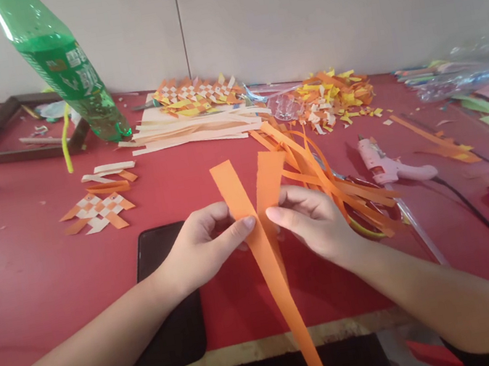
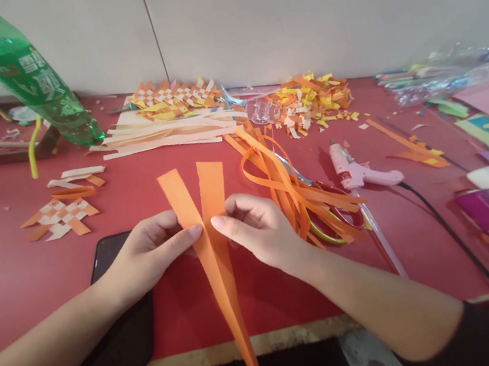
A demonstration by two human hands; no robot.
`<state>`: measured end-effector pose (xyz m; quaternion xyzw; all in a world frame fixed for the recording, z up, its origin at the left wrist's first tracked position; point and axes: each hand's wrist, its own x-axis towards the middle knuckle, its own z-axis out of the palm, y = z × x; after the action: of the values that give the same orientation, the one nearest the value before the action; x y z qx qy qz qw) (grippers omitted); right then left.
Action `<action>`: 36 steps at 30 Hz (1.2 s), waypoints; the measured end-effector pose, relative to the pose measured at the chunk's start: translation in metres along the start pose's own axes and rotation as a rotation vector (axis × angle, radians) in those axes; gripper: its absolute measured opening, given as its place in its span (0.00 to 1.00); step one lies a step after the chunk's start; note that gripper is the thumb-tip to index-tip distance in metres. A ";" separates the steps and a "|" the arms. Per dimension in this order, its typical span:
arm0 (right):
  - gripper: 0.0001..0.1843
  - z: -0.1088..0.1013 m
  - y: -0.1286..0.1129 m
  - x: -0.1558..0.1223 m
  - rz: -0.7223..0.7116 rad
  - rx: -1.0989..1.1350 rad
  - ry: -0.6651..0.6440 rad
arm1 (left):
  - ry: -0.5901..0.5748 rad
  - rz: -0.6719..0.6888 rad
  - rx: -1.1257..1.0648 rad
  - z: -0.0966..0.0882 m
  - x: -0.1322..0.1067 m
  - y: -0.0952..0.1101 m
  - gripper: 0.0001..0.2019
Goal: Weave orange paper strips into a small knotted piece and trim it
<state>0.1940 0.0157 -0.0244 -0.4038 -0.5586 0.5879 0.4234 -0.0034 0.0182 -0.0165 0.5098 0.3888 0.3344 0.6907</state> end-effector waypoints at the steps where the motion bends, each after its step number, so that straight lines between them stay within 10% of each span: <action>1: 0.13 0.000 0.000 0.000 0.022 0.023 -0.024 | 0.000 0.003 -0.015 0.000 0.000 0.000 0.13; 36: 0.06 0.002 -0.004 -0.001 -0.040 -0.032 -0.073 | 0.011 0.073 -0.005 -0.001 -0.001 0.002 0.13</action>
<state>0.1921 0.0145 -0.0200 -0.3776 -0.5912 0.5845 0.4078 -0.0046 0.0186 -0.0146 0.5201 0.3729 0.3634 0.6771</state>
